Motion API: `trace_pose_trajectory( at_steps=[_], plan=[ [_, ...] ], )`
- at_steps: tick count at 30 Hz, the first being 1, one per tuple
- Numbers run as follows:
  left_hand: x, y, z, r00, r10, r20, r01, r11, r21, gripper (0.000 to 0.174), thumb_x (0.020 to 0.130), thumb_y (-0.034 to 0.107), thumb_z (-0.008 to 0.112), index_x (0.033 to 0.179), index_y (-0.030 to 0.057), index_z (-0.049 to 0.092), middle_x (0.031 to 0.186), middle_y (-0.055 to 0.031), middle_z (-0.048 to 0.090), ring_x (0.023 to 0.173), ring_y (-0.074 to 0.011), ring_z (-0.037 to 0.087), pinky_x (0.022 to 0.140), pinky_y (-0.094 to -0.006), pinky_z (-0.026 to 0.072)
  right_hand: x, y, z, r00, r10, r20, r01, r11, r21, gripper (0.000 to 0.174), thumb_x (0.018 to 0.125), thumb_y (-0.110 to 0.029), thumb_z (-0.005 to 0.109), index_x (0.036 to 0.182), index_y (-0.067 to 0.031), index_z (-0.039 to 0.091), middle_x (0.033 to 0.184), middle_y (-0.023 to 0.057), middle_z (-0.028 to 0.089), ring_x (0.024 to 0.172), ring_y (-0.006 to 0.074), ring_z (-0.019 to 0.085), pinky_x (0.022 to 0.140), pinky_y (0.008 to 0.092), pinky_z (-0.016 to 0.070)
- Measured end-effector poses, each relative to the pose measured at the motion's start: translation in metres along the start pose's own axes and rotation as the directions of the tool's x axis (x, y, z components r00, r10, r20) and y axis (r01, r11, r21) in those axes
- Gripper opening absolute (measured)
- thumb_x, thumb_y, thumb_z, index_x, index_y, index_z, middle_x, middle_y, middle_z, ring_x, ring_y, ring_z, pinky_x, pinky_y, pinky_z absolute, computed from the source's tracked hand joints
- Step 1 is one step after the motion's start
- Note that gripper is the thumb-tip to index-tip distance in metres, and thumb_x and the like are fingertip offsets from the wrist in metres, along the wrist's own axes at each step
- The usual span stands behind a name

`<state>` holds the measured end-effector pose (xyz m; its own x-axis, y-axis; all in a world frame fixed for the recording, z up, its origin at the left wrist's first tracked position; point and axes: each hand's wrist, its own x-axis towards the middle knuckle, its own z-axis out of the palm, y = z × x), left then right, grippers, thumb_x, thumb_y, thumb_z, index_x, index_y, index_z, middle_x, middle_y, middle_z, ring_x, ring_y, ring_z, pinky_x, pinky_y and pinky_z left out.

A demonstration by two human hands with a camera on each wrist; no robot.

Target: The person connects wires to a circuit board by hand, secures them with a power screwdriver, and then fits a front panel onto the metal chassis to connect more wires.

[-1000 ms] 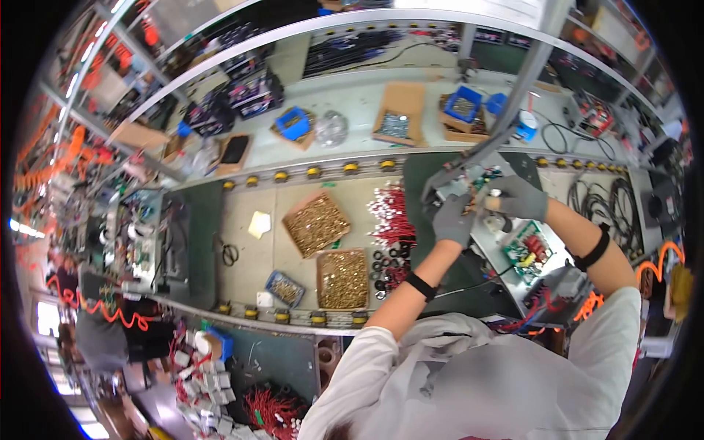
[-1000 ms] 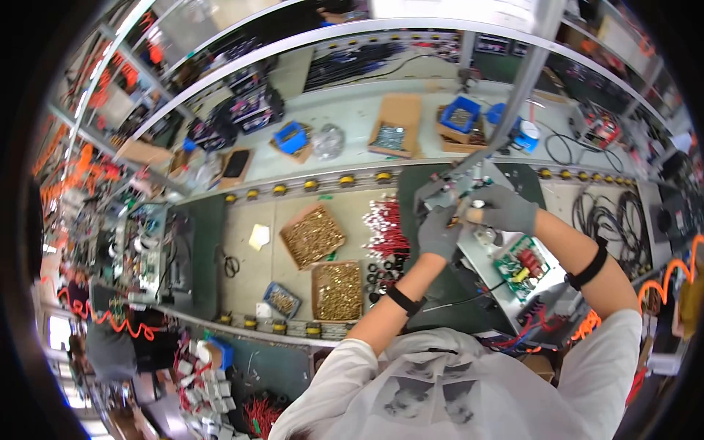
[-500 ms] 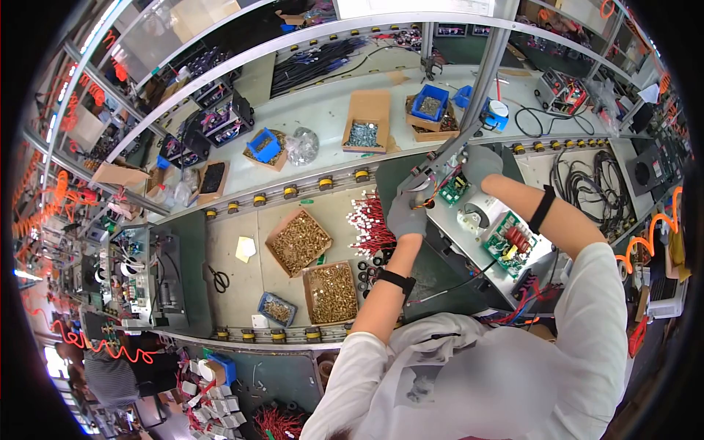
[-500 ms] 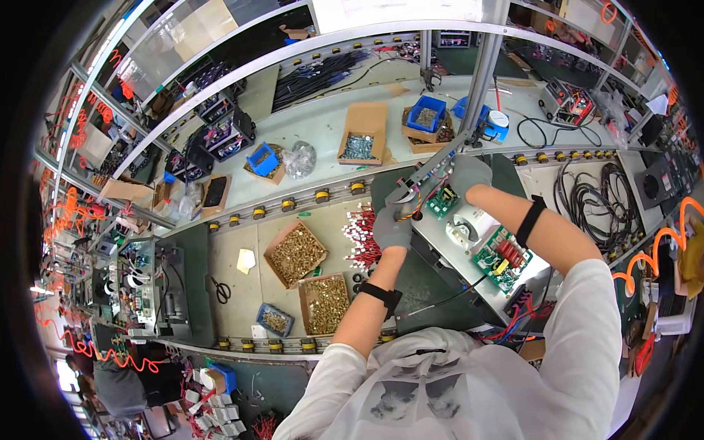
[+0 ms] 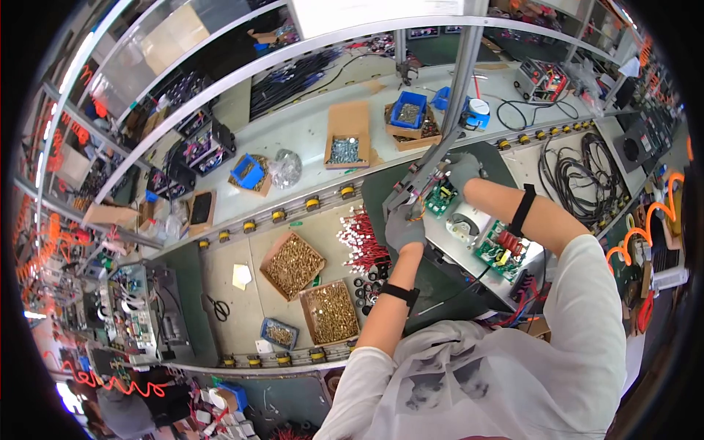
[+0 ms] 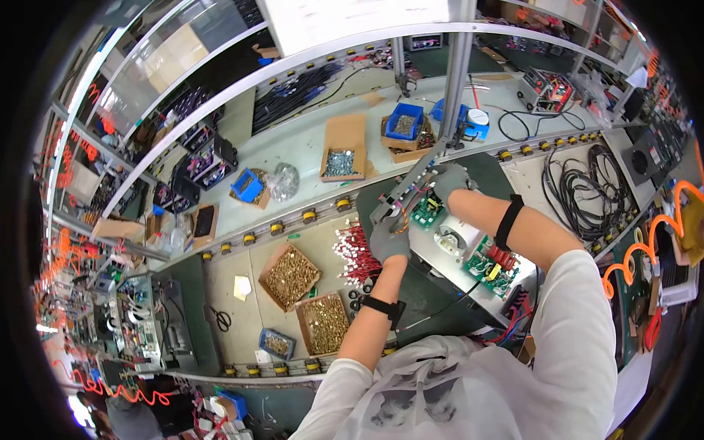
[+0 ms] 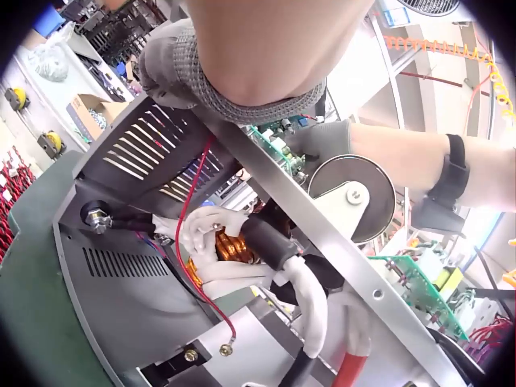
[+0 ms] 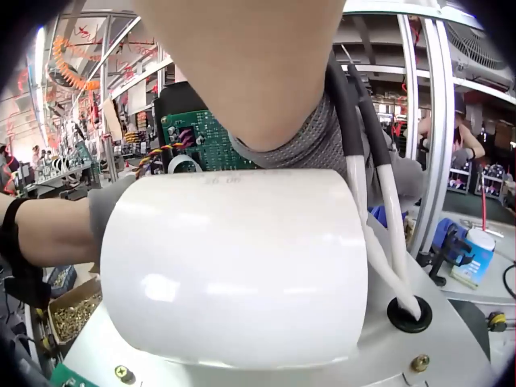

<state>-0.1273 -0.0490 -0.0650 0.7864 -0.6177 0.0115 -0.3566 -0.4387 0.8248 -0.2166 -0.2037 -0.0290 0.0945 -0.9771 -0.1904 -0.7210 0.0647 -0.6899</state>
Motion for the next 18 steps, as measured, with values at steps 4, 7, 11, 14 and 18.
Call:
trace_pose_trajectory(
  at_steps=[4, 7, 11, 14, 18],
  plan=[
    [0.003, -0.004, 0.001, 0.997, 0.071, 0.012, -0.072, 0.997, 0.041, 0.024, 0.07, 0.023, 0.068, 0.092, 0.0158, 0.069, 0.087, -0.011, 0.065, 0.082, -0.0308, 0.062, 0.072, -0.0373, 0.0484, -0.009, -0.008, -0.005, 0.996, -0.059, -0.066, 0.068, 0.987, 0.143, 0.038, 0.074, -0.021, 0.07, 0.108, -0.0049, 0.063, 0.103, 0.0168, 0.064, 0.093, 0.0286, 0.062, 0.082, 0.0359, 0.0472],
    [0.0, -0.005, 0.002, 0.994, 0.106, -0.007, -0.106, 0.993, -0.043, 0.026, 0.068, 0.021, 0.07, 0.094, 0.0142, 0.069, 0.089, -0.0117, 0.064, 0.083, -0.0304, 0.061, 0.072, -0.0365, 0.0482, -0.012, -0.012, -0.004, 0.994, -0.069, -0.084, 0.072, 0.997, 0.035, 0.04, 0.078, -0.022, 0.066, 0.112, -0.0029, 0.061, 0.108, 0.02, 0.061, 0.099, 0.03, 0.059, 0.086, 0.0372, 0.0448],
    [-0.002, -0.008, -0.001, 0.991, 0.134, -0.014, -0.134, 0.988, -0.071, 0.028, 0.068, 0.016, 0.07, 0.095, 0.0125, 0.069, 0.089, -0.0117, 0.063, 0.084, -0.0296, 0.061, 0.074, -0.0353, 0.048, -0.023, -0.025, -0.014, 0.997, -0.007, 0.072, 0.007, 1.0, -0.007, 0.038, 0.083, -0.028, 0.059, 0.114, -0.005, 0.06, 0.114, 0.0194, 0.058, 0.106, 0.0326, 0.056, 0.092, 0.0371, 0.0418],
    [-0.003, -0.003, -0.006, 0.996, 0.08, 0.048, -0.077, 0.994, -0.075, 0.028, 0.068, 0.012, 0.07, 0.095, 0.0109, 0.068, 0.092, -0.0115, 0.063, 0.085, -0.0292, 0.061, 0.075, -0.0342, 0.0481, -0.003, -0.021, -0.005, 0.997, -0.049, 0.059, 0.058, 0.987, -0.152, 0.035, 0.083, -0.027, 0.059, 0.112, -0.0084, 0.061, 0.113, 0.0155, 0.059, 0.102, 0.0313, 0.058, 0.087, 0.0369, 0.0453],
    [-0.002, -0.011, 0.0, 0.99, 0.135, 0.034, -0.132, 0.989, -0.063, 0.027, 0.068, 0.009, 0.069, 0.095, 0.0093, 0.068, 0.094, -0.0114, 0.063, 0.085, -0.0286, 0.061, 0.075, -0.0335, 0.0481, 0.027, -0.022, 0.007, 0.854, 0.008, 0.521, 0.497, 0.289, -0.818, 0.026, 0.081, -0.022, 0.062, 0.102, -0.0073, 0.065, 0.099, 0.0139, 0.065, 0.088, 0.0279, 0.064, 0.077, 0.0359, 0.05]
  ],
)
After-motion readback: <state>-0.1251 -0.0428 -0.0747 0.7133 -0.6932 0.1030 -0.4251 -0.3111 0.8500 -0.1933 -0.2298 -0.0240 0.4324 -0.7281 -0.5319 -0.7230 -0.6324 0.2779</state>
